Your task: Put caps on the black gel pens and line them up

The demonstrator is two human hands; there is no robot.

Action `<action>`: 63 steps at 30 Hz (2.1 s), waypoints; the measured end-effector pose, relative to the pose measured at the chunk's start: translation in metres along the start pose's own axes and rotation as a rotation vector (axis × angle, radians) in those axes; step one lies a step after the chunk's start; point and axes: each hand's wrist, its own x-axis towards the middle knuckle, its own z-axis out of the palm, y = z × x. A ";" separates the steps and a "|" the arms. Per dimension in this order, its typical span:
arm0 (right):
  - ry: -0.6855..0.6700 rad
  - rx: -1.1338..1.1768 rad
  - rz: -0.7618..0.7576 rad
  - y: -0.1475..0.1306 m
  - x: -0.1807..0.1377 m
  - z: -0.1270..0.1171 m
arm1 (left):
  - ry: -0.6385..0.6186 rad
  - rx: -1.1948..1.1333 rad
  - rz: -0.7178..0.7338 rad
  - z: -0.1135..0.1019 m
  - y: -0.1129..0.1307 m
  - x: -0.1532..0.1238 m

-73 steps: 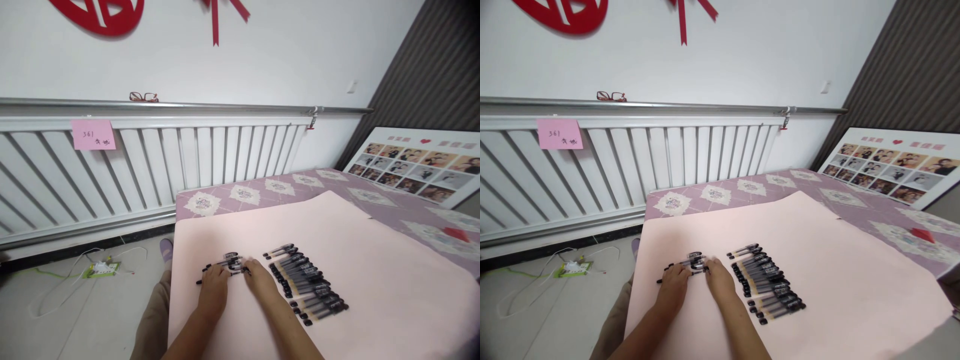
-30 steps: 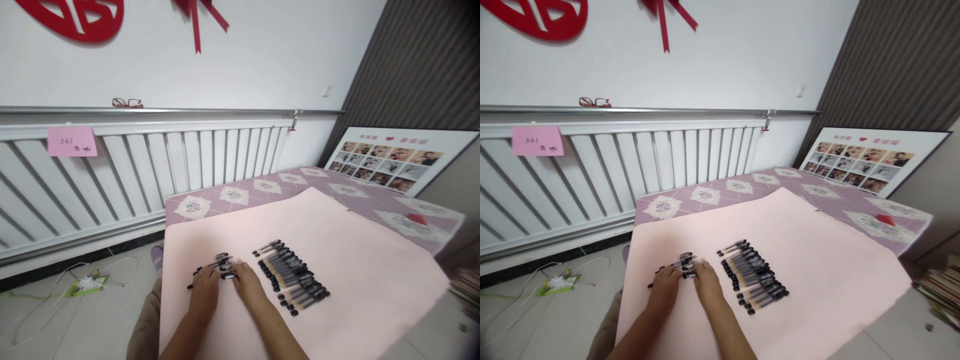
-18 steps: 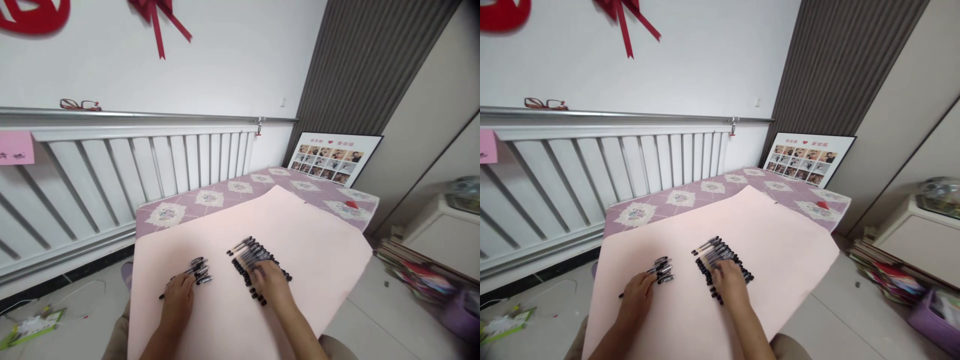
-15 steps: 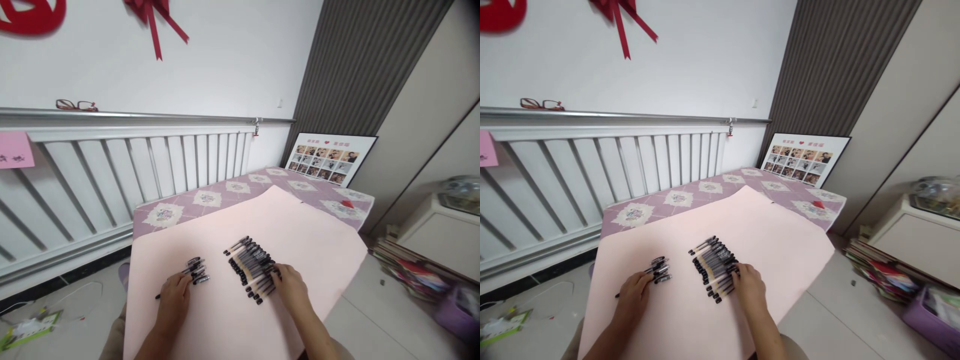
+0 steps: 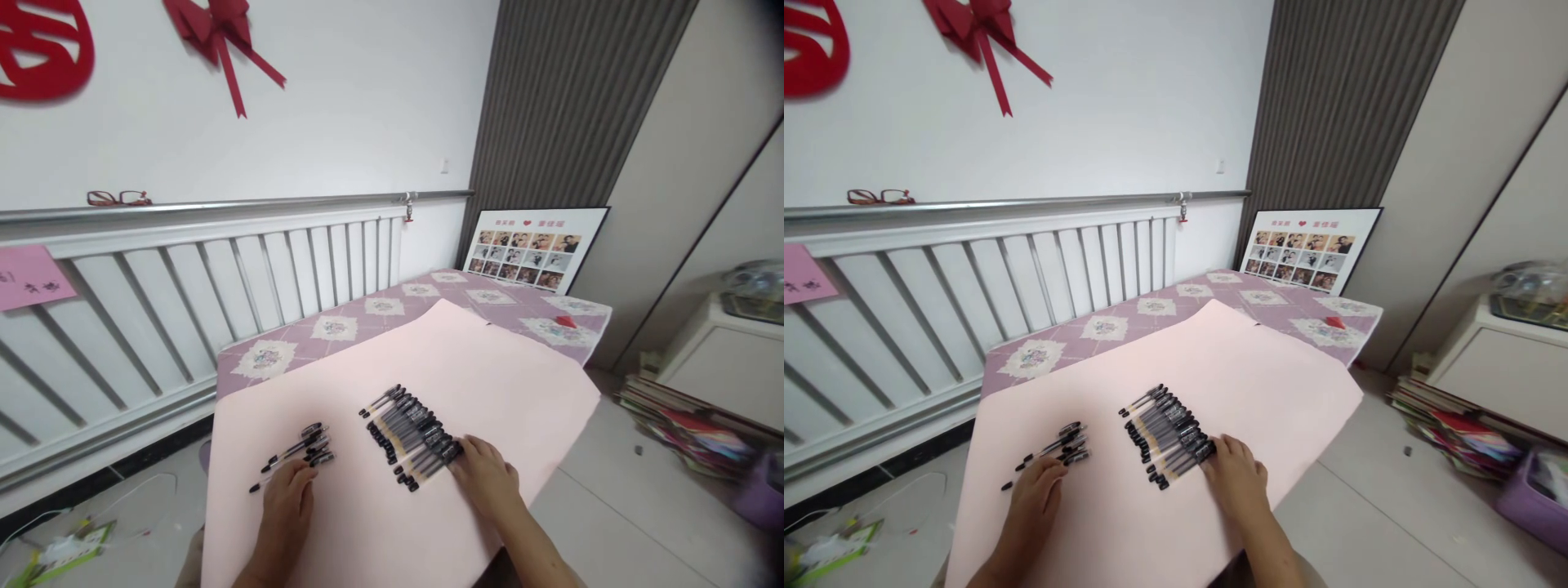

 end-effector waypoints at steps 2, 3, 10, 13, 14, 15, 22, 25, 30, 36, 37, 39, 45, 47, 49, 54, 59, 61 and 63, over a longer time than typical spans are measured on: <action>0.006 -0.010 0.010 0.001 -0.003 -0.001 | 0.000 -0.024 -0.004 -0.001 0.012 -0.006; 0.011 -0.015 0.012 0.001 -0.005 -0.002 | -0.002 -0.033 -0.008 -0.001 0.018 -0.009; 0.011 -0.045 -0.045 0.002 -0.014 -0.007 | -0.027 -0.085 -0.013 -0.003 0.041 -0.023; -0.039 -0.018 -0.134 0.003 -0.015 -0.008 | -0.045 -0.105 -0.030 -0.005 0.046 -0.024; -0.059 -0.008 -0.164 0.003 -0.015 -0.008 | -0.051 -0.112 -0.036 -0.006 0.047 -0.025; -0.073 -0.004 -0.186 0.002 -0.015 -0.008 | -0.058 -0.117 -0.045 -0.007 0.049 -0.025; -0.146 0.134 -0.317 -0.012 -0.027 -0.017 | -0.142 -0.150 -0.080 -0.007 0.055 -0.031; -0.188 0.293 -0.375 -0.030 -0.039 -0.018 | -0.146 -0.142 -0.070 -0.010 0.060 -0.030; -0.228 0.504 -0.469 -0.068 -0.059 -0.015 | -0.155 -0.070 -0.003 -0.021 0.077 -0.021; -0.274 0.845 -0.365 -0.107 -0.074 -0.013 | -0.417 -0.017 -0.095 -0.031 0.083 -0.015; -0.287 0.961 -0.293 -0.112 -0.077 -0.010 | -0.439 -0.048 -0.128 -0.033 0.082 -0.015; -0.325 1.241 -0.130 -0.124 -0.082 -0.002 | -0.457 -0.115 -0.174 -0.037 0.081 -0.017; -0.449 1.585 0.105 -0.157 -0.103 0.021 | -0.509 -0.187 -0.273 -0.047 0.082 -0.018; -0.428 1.581 0.113 -0.164 -0.107 0.019 | -0.549 -0.200 -0.282 -0.052 0.083 -0.015; -0.393 1.564 0.121 -0.169 -0.109 0.014 | -0.578 -0.200 -0.287 -0.056 0.084 -0.012; -0.340 1.560 0.161 -0.175 -0.112 0.006 | -0.621 -0.165 -0.296 -0.064 0.088 -0.005; -0.250 1.561 0.184 -0.184 -0.120 -0.007 | -0.671 -0.123 -0.292 -0.069 0.091 -0.002; -0.258 1.597 0.187 -0.190 -0.124 -0.011 | -0.683 -0.110 -0.296 -0.072 0.094 0.000; -0.286 1.645 0.195 -0.196 -0.128 -0.011 | -0.698 -0.095 -0.302 -0.075 0.099 0.004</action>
